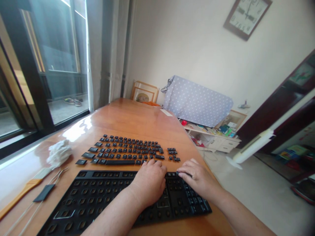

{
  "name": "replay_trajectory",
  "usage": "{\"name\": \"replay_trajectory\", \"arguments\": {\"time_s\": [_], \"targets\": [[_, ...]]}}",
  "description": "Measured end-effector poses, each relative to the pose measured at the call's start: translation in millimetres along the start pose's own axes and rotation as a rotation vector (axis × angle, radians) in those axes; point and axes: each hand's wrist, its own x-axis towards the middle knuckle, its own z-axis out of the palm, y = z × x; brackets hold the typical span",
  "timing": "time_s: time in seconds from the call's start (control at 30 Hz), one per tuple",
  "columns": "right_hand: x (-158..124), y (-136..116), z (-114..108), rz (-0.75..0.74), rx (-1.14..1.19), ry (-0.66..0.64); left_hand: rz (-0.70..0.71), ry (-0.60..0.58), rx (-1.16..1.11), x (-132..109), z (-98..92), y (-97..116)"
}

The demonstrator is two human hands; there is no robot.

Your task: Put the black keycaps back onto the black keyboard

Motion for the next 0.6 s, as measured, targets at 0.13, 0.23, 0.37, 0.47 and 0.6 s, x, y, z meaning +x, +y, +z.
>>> {"name": "replay_trajectory", "arguments": {"time_s": [0.13, 0.23, 0.37, 0.47, 0.6], "targets": [[1.3, 0.1, 4.2, 0.010, 0.009, -0.015, -0.003, -0.005, 0.001, -0.6, -0.4, 0.7], [1.6, 1.0, 4.0, 0.007, 0.005, -0.036, -0.005, -0.011, -0.002, -1.0, -0.7, 1.2], [1.5, 0.5, 1.9, 0.008, -0.002, -0.066, -0.007, -0.015, -0.008, -0.8, -1.3, 1.6], [2.4, -0.7, 1.0, 0.012, -0.011, -0.073, -0.009, -0.018, -0.007, -0.6, -1.6, 1.8], [4.8, -2.9, -0.8, 0.010, -0.041, -0.097, -0.009, -0.014, 0.004, -0.8, -1.6, 1.6]]}}
